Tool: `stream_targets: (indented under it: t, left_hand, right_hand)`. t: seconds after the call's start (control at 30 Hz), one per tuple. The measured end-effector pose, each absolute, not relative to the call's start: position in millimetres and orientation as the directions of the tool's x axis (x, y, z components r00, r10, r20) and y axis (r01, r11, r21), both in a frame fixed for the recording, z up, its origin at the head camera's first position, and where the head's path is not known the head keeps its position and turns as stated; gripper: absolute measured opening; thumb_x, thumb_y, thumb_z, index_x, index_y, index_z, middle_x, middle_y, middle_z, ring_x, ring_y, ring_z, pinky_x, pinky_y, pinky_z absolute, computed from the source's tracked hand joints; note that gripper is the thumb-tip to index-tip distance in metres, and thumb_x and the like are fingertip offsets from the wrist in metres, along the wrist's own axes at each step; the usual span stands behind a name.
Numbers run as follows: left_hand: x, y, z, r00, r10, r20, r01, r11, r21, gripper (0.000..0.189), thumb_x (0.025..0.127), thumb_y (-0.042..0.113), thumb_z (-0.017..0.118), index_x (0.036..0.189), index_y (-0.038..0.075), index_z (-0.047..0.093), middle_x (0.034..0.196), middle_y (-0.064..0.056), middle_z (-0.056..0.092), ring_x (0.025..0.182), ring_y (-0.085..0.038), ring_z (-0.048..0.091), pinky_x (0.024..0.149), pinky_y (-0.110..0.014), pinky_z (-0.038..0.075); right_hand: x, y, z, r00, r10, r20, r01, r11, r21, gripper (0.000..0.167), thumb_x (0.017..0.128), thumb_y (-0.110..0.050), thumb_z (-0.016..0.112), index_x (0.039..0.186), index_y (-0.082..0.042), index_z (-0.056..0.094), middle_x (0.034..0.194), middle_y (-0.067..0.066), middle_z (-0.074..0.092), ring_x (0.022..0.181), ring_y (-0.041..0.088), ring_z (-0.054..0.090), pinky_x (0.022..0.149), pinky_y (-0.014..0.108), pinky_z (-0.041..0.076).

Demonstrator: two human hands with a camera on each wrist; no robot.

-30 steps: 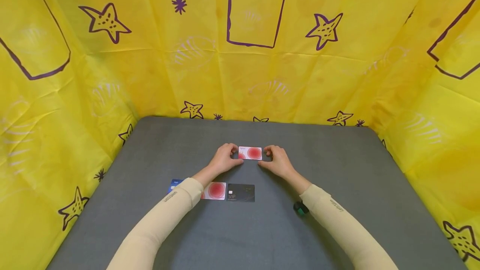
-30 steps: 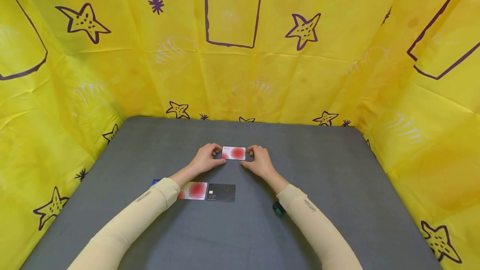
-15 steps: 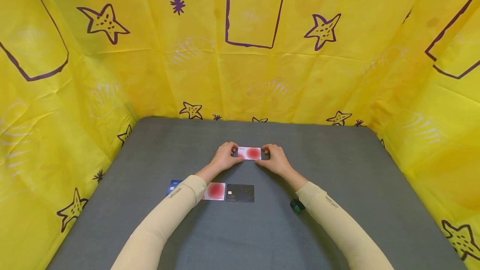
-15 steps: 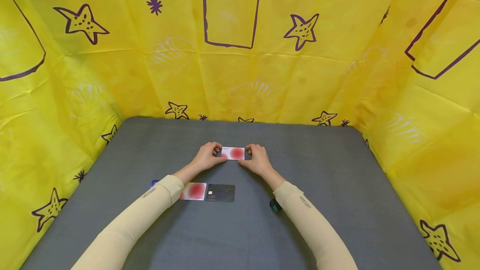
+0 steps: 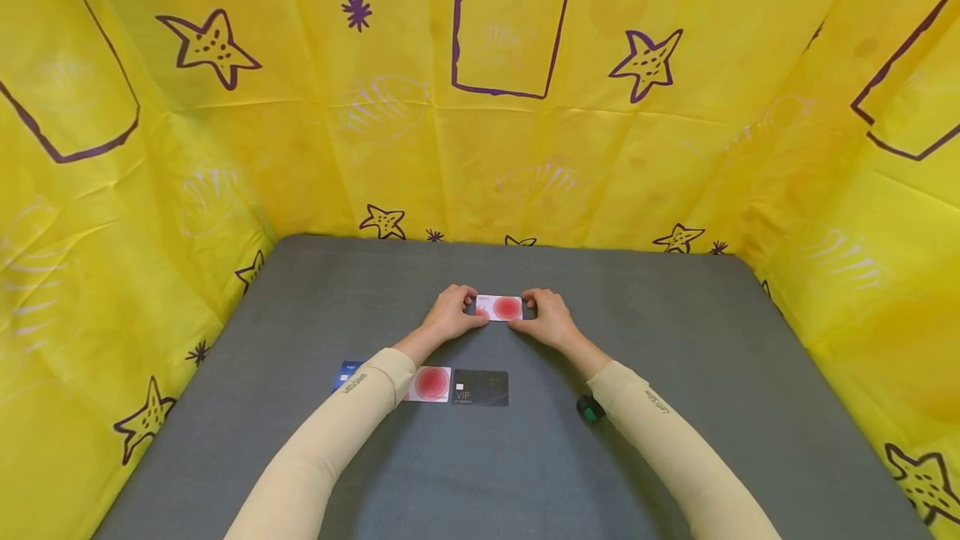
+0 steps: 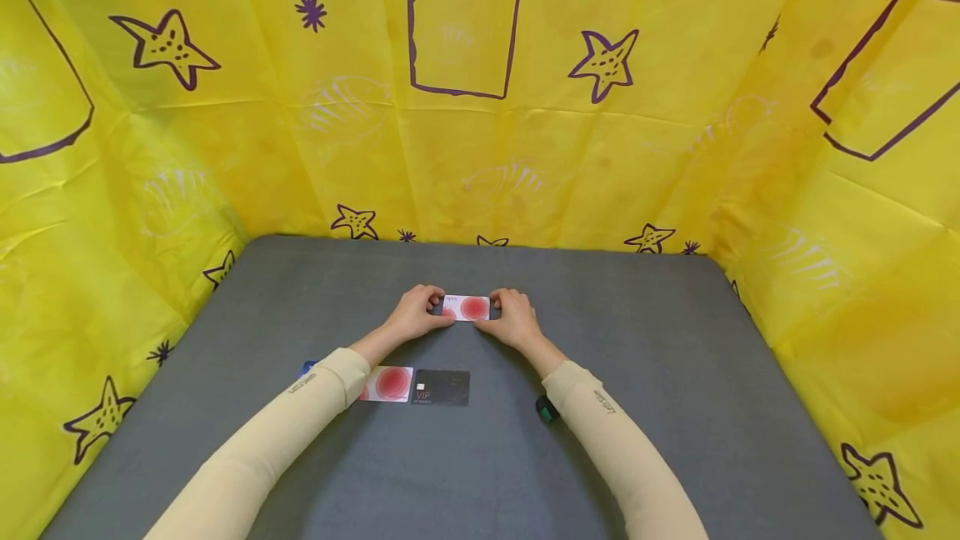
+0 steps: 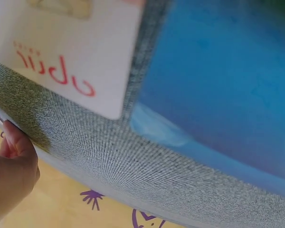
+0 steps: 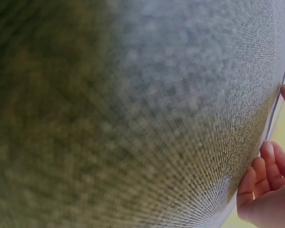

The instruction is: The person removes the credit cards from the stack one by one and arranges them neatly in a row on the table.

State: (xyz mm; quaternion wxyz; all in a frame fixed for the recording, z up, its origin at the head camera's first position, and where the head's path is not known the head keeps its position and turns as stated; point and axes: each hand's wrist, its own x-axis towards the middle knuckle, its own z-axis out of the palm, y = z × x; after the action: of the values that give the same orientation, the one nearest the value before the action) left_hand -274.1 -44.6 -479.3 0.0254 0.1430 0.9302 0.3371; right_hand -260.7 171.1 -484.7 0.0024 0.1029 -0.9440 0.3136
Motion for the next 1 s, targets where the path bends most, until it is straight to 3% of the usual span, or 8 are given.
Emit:
stream_targets:
  t: [1.0]
  left_hand:
    - [-281.8,-48.8,-482.4,-0.952,0.308,0.008,0.243,0.736,0.631,0.054,0.078,0.028,0.083,0.123,0.005,0.064,0.096,-0.007,0.054,0.089,-0.020,0.050,0.079,-0.034,0.043]
  right_hand:
    - [-261.5,170.9,-485.3,-0.982,-0.182,0.039,-0.168,0.772,-0.613,0.050,0.080,-0.030,0.078,0.119,-0.004,0.060,0.098,0.008,0.055,0.102,0.031,0.046,0.084,0.046,0.036]
